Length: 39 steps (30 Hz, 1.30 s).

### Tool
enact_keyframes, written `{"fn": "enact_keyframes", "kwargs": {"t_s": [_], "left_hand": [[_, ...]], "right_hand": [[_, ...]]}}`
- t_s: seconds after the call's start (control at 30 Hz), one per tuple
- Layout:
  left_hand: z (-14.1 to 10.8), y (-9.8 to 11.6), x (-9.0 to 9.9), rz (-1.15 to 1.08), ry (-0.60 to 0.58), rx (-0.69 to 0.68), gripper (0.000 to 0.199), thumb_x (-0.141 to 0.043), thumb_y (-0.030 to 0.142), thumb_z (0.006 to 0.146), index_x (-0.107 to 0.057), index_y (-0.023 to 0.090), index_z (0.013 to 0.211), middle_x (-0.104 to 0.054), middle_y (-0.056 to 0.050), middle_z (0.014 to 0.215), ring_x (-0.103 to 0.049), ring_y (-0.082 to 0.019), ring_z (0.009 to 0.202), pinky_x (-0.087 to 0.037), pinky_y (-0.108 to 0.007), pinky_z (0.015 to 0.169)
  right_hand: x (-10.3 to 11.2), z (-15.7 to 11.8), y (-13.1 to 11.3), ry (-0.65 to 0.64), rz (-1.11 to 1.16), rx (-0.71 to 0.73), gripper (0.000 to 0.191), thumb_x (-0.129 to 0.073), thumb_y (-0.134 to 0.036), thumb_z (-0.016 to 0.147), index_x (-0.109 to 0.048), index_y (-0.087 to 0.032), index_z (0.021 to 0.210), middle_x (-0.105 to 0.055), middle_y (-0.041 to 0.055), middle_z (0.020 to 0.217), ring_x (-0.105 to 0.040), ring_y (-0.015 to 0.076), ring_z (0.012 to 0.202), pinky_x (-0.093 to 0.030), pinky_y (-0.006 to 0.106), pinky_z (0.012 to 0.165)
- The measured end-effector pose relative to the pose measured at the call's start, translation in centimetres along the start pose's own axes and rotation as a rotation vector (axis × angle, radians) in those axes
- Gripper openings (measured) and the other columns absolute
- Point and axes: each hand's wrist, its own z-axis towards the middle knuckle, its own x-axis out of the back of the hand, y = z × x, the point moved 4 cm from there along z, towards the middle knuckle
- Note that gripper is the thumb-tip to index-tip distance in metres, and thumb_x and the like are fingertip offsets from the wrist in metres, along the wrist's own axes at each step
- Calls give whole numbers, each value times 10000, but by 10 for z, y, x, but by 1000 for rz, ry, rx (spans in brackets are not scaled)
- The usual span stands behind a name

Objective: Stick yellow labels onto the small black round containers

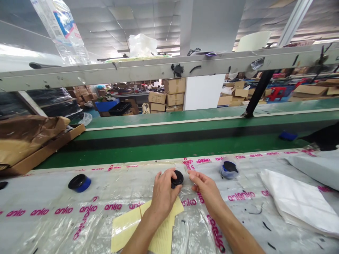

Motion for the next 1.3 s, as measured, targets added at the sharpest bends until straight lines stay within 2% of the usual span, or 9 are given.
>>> {"fn": "enact_keyframes", "kwargs": {"t_s": [0.2, 0.3, 0.43, 0.7, 0.87, 1.0, 1.13, 1.23, 1.3], "left_hand": [[1, -5, 1, -19, 44, -10, 336, -750, 65, 748, -502, 230, 903, -568, -90, 1361, -500, -301, 1305, -445, -486, 1014], [1, -3, 0, 0, 45, -75, 357, -725, 53, 785, -554, 255, 1025, -586, -56, 1359, -478, -289, 1336, -356, -527, 1105], [-2, -1, -3, 25, 53, -166, 364, -659, 14, 838, -554, 269, 1074, -693, 4, 1185, -552, -246, 1271, -203, -553, 1182], [-3, 0, -5, 2, 83, -184, 342, -548, -7, 856, -601, 276, 1042, -726, 24, 1076, -636, -225, 1142, -242, -525, 1149], [-1, 0, -3, -86, 116, -110, 232, -565, 26, 820, -607, 249, 871, -718, 39, 913, -660, -222, 1067, -287, -510, 1125], [1, 2, 2, -211, 152, -4, 126, -652, 128, 791, -612, 237, 839, -708, 33, 788, -674, -236, 1019, -346, -492, 1110], [3, -8, 22, -328, 295, 168, 187, -703, 346, 833, -631, 216, 947, -732, -27, 890, -700, -227, 885, -538, -359, 859], [2, -25, 42, -345, 446, 307, 306, -626, 483, 897, -623, 190, 983, -719, -46, 822, -681, -203, 694, -535, -291, 648], [1, -35, 49, -342, 493, 372, 362, -546, 517, 940, -633, 181, 1044, -711, -54, 778, -670, -209, 657, -512, -279, 581]], "right_hand": [[3, 2, 3, 11, 26, -19, 460, -804, -498, 632, -777, -177, 959, -725, 46, 1025, -545, 170, 714, -436, 281, 644], [4, 3, 3, 16, 37, -20, 446, -808, -493, 628, -779, -180, 943, -723, 46, 1042, -539, 168, 716, -433, 279, 647], [4, 3, 1, 17, 50, -18, 433, -818, -486, 612, -783, -187, 923, -723, 39, 1000, -522, 159, 681, -423, 280, 638], [4, 1, -1, 16, 56, -11, 376, -810, -470, 606, -780, -189, 854, -701, 10, 875, -477, 129, 611, -392, 269, 613], [4, -1, -2, 20, 53, -10, 361, -794, -457, 610, -783, -193, 855, -702, 9, 857, -487, 138, 619, -406, 270, 615], [4, -1, -1, 20, 46, -7, 368, -786, -460, 628, -780, -188, 875, -708, 17, 875, -499, 143, 621, -418, 274, 617], [5, 0, -1, 18, 42, -3, 374, -780, -471, 640, -772, -180, 873, -717, 32, 920, -513, 146, 622, -422, 274, 608], [5, -1, -2, 14, 37, -4, 358, -781, -466, 645, -772, -182, 863, -725, 37, 949, -520, 149, 629, -432, 272, 610], [4, -1, -3, 13, 30, -8, 356, -782, -463, 648, -774, -184, 869, -729, 37, 948, -521, 149, 626, -436, 272, 613]]}}
